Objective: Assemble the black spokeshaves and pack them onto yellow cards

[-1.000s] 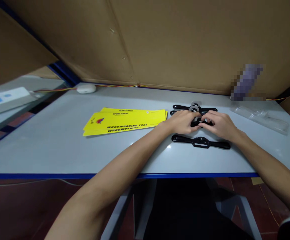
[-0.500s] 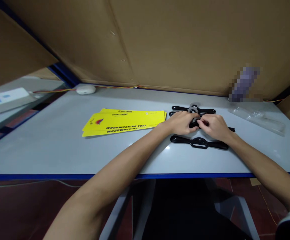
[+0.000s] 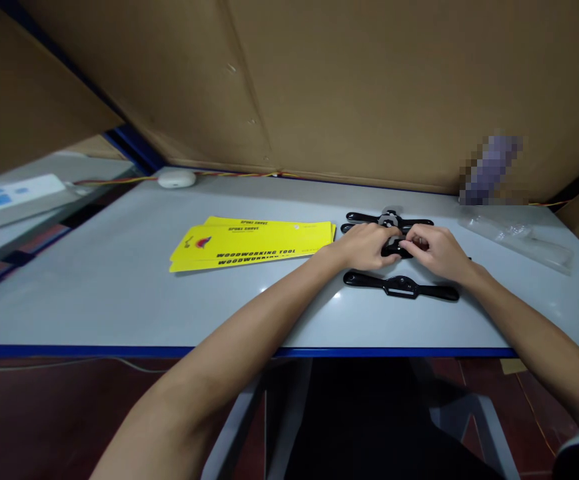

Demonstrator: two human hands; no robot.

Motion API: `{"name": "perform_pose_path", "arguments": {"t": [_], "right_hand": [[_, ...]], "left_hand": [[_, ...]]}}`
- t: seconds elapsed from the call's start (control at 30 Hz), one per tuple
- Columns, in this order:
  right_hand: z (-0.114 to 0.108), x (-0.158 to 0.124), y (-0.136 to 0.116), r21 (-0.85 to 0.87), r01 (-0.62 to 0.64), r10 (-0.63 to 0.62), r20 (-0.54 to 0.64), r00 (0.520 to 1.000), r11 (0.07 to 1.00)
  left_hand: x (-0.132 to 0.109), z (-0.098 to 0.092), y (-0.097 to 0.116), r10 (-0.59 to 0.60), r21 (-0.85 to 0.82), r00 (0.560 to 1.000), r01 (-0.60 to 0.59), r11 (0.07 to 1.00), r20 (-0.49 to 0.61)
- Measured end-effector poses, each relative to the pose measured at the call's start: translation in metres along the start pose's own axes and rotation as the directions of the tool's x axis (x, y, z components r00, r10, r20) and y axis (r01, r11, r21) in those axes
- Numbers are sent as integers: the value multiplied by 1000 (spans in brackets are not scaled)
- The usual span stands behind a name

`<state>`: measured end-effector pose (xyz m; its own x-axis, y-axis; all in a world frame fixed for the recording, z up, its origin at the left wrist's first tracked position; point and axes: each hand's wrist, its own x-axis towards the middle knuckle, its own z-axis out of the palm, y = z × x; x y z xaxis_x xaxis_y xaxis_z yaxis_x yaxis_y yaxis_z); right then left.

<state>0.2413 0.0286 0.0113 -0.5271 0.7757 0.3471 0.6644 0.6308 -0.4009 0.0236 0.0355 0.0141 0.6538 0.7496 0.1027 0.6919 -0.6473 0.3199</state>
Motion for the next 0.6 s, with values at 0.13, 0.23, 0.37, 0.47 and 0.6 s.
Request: {"name": "perform_pose_path", "arguments": {"t": [0.13, 0.23, 0.37, 0.47, 0.6], "right_hand": [[-3, -2, 1, -3, 20, -20, 49, 999, 1000], [-5, -3, 0, -35, 48, -46, 75, 996, 998], [-6, -4, -2, -136, 109, -96, 96, 991, 985], [-6, -5, -3, -191, 136, -115, 120, 986, 972], [-9, -5, -2, -189, 148, -123, 139, 983, 971]], "left_hand": [[0, -1, 0, 3, -4, 1000, -3, 1000, 6], [0, -1, 1, 5, -3, 1000, -5, 1000, 7], [0, -1, 1, 12, 0, 1000, -12, 1000, 4], [0, -2, 1, 10, 6, 1000, -10, 1000, 0], [-1, -2, 1, 8, 10, 1000, -8, 1000, 8]]}}
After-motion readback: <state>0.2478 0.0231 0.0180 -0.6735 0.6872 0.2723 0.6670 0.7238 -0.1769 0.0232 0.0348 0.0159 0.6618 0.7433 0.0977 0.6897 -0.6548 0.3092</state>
